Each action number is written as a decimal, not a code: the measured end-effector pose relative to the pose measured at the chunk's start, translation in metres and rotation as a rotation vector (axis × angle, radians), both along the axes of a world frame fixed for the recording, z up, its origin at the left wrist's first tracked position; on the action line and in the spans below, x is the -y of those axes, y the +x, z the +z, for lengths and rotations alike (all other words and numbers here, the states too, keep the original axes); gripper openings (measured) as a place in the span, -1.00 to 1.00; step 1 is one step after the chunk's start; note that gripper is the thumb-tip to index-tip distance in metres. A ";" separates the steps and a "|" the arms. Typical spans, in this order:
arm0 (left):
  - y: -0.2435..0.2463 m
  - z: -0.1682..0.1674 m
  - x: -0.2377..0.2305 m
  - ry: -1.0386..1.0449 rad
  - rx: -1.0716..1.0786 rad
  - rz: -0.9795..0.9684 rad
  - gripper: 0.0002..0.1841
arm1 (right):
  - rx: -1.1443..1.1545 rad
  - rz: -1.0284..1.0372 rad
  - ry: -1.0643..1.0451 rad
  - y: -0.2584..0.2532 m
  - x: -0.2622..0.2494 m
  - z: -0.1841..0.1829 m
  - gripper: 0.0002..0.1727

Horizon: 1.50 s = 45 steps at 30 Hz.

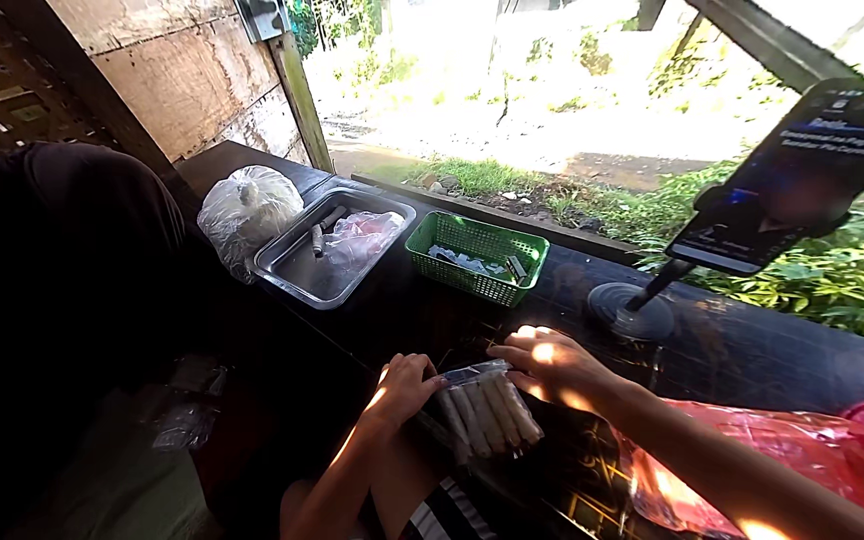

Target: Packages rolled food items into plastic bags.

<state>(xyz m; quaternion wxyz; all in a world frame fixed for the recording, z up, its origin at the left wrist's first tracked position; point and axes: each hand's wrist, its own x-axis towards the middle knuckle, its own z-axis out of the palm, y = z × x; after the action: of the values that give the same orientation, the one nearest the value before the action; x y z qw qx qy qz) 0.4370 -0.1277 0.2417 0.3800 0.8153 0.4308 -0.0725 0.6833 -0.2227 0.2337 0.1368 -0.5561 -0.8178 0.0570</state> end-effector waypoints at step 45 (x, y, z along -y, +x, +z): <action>-0.018 -0.010 0.004 -0.160 0.278 0.189 -0.75 | -0.901 -0.765 -0.288 -0.130 -0.078 -0.006 -0.71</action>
<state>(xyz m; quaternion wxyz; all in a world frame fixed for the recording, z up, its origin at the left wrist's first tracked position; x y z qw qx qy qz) 0.4187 -0.1320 0.2321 0.5049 0.7405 0.4416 0.0429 0.5533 -0.1442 0.2276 0.4035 -0.7445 -0.4060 0.3436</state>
